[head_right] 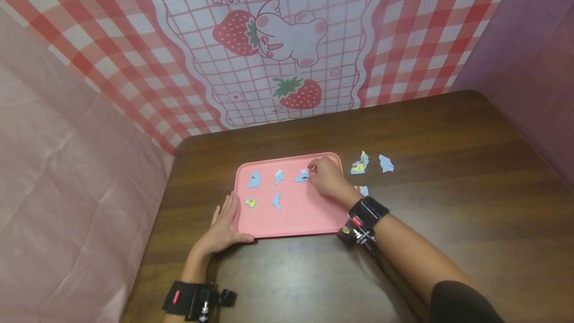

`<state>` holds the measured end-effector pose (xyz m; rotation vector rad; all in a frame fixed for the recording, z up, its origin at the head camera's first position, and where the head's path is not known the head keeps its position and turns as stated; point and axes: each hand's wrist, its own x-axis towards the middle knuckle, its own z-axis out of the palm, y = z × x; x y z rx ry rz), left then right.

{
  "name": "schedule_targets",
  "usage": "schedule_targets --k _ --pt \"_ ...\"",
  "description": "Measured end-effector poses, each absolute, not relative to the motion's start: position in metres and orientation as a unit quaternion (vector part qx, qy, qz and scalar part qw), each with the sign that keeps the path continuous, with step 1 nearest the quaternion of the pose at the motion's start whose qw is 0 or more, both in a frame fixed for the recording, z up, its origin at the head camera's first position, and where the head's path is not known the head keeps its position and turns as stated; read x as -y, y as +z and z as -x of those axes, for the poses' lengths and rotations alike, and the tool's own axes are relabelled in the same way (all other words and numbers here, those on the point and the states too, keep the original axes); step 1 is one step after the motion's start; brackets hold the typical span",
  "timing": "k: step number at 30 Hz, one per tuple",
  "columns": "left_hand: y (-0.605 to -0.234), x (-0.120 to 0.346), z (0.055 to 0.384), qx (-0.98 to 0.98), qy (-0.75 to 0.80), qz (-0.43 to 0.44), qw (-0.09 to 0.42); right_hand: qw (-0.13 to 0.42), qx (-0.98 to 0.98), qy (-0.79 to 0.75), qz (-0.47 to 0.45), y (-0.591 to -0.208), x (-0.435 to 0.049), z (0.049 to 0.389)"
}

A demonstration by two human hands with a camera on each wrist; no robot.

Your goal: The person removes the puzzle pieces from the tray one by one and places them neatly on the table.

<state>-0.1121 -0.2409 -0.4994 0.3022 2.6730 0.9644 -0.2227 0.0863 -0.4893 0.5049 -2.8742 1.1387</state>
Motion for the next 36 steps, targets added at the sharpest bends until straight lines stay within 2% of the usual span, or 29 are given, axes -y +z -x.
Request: schedule_targets --k 12,36 --pt "-0.5 0.241 0.112 -0.927 0.334 -0.105 0.135 -0.033 0.936 0.328 -0.127 -0.494 -0.076 0.224" --pt "-0.503 0.243 0.113 -0.929 0.324 -0.107 0.141 -0.032 0.929 0.353 -0.108 -0.493 -0.072 0.221"
